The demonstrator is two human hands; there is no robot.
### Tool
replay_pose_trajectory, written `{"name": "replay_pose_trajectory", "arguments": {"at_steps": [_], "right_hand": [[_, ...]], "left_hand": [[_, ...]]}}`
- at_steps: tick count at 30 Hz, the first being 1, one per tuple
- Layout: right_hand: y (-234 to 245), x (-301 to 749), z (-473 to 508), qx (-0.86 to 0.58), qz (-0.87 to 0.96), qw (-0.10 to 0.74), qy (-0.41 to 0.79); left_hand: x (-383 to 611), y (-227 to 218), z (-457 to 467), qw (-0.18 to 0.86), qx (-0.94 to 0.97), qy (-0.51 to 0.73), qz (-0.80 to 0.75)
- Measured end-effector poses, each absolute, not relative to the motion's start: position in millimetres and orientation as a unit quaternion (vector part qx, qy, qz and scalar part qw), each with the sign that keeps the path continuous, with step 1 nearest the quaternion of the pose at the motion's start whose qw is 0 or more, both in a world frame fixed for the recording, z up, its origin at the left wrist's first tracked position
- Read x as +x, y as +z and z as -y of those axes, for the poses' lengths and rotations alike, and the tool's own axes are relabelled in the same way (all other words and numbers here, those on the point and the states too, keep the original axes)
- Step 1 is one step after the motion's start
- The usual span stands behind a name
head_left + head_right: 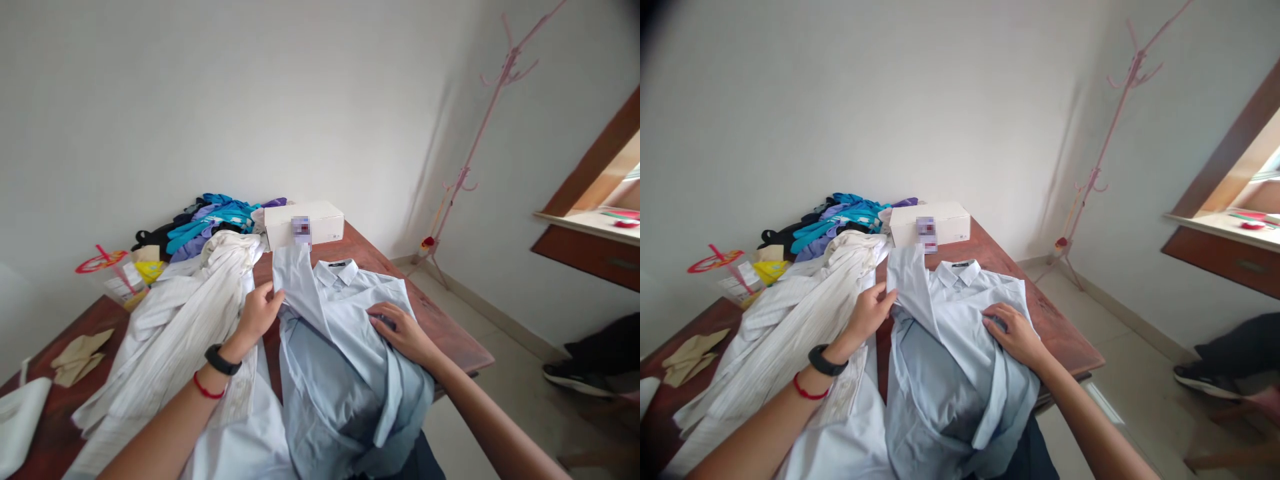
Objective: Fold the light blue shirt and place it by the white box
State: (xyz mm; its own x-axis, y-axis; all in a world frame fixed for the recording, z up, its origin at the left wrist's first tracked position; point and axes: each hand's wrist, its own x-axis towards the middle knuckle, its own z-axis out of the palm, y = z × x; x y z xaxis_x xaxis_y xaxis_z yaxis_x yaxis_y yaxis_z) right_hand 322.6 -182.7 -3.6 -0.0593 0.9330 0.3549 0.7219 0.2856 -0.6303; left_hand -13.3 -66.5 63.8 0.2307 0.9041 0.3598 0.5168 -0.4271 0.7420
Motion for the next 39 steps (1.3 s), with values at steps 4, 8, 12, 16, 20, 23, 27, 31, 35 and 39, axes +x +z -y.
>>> {"name": "replay_pose_trajectory", "arguments": {"at_steps": [4,8,12,16,20,23,27,31,35,39], "right_hand": [[0,319,188,-0.591,0.719,0.337,0.145],[16,305,195,-0.603,0.738,0.28,0.115],[37,274,193,-0.558,0.771,0.273,0.138],[40,240,178,-0.518,0.764,0.313,0.224],[30,226,166,-0.527,0.717,0.372,0.263],[25,237,163,-0.554,0.667,0.422,0.266],[24,265,167,-0.571,0.588,0.496,0.286],[32,292,180,-0.565,0.483,0.601,0.295],[43,316,196,-0.534,0.366,0.692,0.32],[53,337,210,-0.509,0.332,0.722,0.332]], "left_hand": [[-14,51,62,0.336,0.725,0.443,-0.407],[-7,50,71,0.368,0.736,0.461,-0.331],[-3,50,86,0.281,0.812,0.428,-0.281],[-3,48,99,0.169,0.9,0.353,-0.193],[-1,43,103,0.123,0.938,0.288,-0.15],[1,35,100,0.122,0.936,0.29,-0.157],[1,28,93,0.161,0.92,0.271,-0.233],[0,29,90,0.165,0.903,0.251,-0.307],[1,34,91,0.182,0.866,0.287,-0.367],[2,36,90,0.187,0.823,0.324,-0.427]]}}
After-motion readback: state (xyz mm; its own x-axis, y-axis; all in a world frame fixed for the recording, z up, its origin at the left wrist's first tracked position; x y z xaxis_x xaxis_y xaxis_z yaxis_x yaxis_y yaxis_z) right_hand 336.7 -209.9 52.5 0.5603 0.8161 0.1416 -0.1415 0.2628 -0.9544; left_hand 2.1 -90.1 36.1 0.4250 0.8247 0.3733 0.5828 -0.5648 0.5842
